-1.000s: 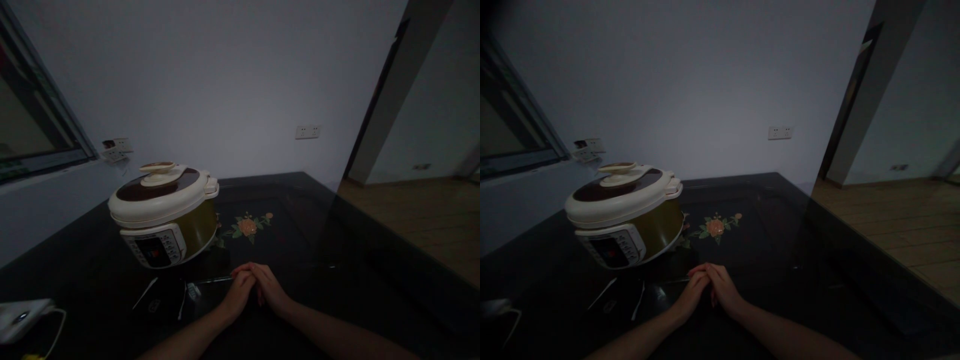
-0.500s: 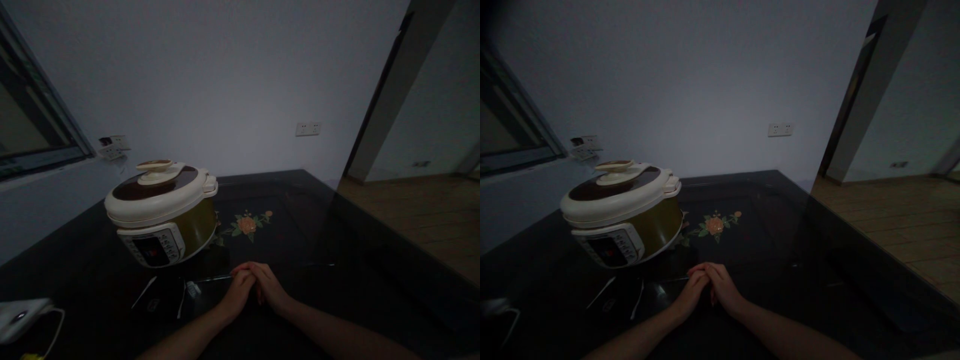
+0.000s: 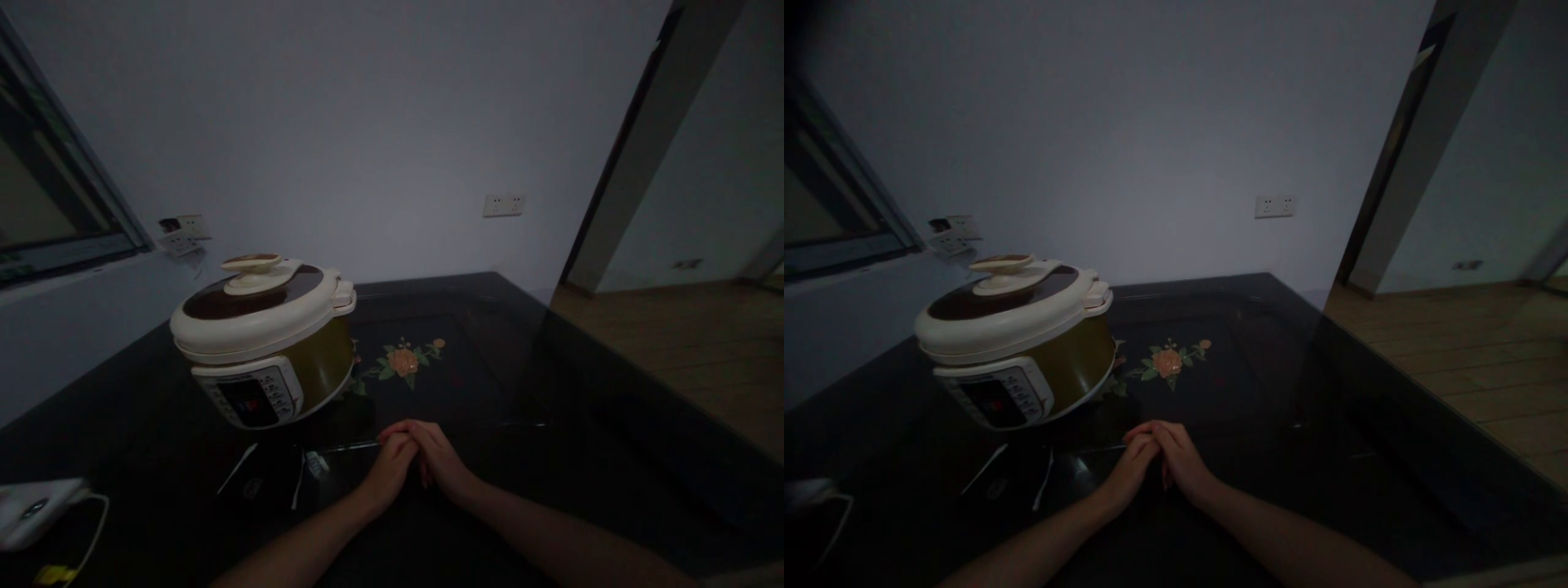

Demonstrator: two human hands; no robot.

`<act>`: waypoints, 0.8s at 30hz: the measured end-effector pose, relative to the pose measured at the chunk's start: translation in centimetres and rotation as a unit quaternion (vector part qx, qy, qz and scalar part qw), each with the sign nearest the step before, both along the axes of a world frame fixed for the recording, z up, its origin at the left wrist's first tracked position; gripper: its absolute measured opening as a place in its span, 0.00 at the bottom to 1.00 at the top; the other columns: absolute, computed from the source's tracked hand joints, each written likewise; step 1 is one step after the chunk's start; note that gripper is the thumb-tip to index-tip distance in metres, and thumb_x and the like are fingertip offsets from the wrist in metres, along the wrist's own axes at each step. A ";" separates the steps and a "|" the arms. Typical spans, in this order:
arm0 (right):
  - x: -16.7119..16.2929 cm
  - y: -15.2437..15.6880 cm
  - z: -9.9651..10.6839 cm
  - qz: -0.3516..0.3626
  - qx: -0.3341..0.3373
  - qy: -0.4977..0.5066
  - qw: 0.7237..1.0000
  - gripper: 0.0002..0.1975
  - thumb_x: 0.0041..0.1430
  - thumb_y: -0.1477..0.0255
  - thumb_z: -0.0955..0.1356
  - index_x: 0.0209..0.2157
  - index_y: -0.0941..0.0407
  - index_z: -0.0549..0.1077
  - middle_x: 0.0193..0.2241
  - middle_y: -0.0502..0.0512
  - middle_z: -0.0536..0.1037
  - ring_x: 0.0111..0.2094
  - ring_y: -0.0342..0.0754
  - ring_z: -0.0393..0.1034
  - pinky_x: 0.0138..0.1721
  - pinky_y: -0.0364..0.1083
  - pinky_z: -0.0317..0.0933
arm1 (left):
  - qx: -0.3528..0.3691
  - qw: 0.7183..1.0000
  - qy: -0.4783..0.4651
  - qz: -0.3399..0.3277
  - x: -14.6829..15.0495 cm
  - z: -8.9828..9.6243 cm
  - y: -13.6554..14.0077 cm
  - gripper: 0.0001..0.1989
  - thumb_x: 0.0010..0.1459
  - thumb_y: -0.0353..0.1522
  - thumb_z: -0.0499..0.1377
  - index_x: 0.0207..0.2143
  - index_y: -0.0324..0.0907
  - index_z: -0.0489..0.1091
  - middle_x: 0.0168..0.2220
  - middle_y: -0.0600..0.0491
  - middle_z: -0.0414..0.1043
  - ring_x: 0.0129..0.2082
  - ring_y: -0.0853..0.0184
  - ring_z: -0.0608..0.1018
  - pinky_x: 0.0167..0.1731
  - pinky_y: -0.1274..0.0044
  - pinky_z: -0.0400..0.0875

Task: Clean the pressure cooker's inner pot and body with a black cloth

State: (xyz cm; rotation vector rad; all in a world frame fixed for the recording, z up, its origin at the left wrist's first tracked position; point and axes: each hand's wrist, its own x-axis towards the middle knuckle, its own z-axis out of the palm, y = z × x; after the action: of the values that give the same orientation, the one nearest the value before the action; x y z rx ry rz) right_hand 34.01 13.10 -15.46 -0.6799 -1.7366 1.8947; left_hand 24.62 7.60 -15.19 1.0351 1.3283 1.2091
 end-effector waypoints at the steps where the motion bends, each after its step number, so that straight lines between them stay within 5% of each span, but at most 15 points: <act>1: 0.0 0.0 0.0 -0.002 -0.001 -0.001 1.000 0.29 0.60 0.51 0.58 0.41 0.59 0.79 0.31 0.56 0.80 0.11 0.33 0.55 0.11 0.35 0.49 | 0.000 1.000 -0.001 0.000 0.0 -0.1 0.0 0.26 0.51 0.52 0.52 0.14 0.43 0.63 0.15 0.54 0.62 0.19 0.67 0.68 0.26 0.74 0.63; 24: 0.1 -0.2 0.4 -0.004 0.008 -0.019 1.000 0.30 0.59 0.50 0.58 0.40 0.60 0.79 0.28 0.55 0.79 0.11 0.32 0.54 0.11 0.35 0.48 | -0.002 1.000 -0.025 0.009 0.1 -0.3 0.0 0.22 0.50 0.49 0.53 0.14 0.43 0.63 0.14 0.54 0.62 0.18 0.68 0.68 0.23 0.75 0.62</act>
State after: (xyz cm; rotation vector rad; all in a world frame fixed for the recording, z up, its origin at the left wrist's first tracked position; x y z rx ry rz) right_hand 34.11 12.88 -15.07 -0.7212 -1.7681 1.8708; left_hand 24.70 7.62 -15.46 0.9865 1.3040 1.2379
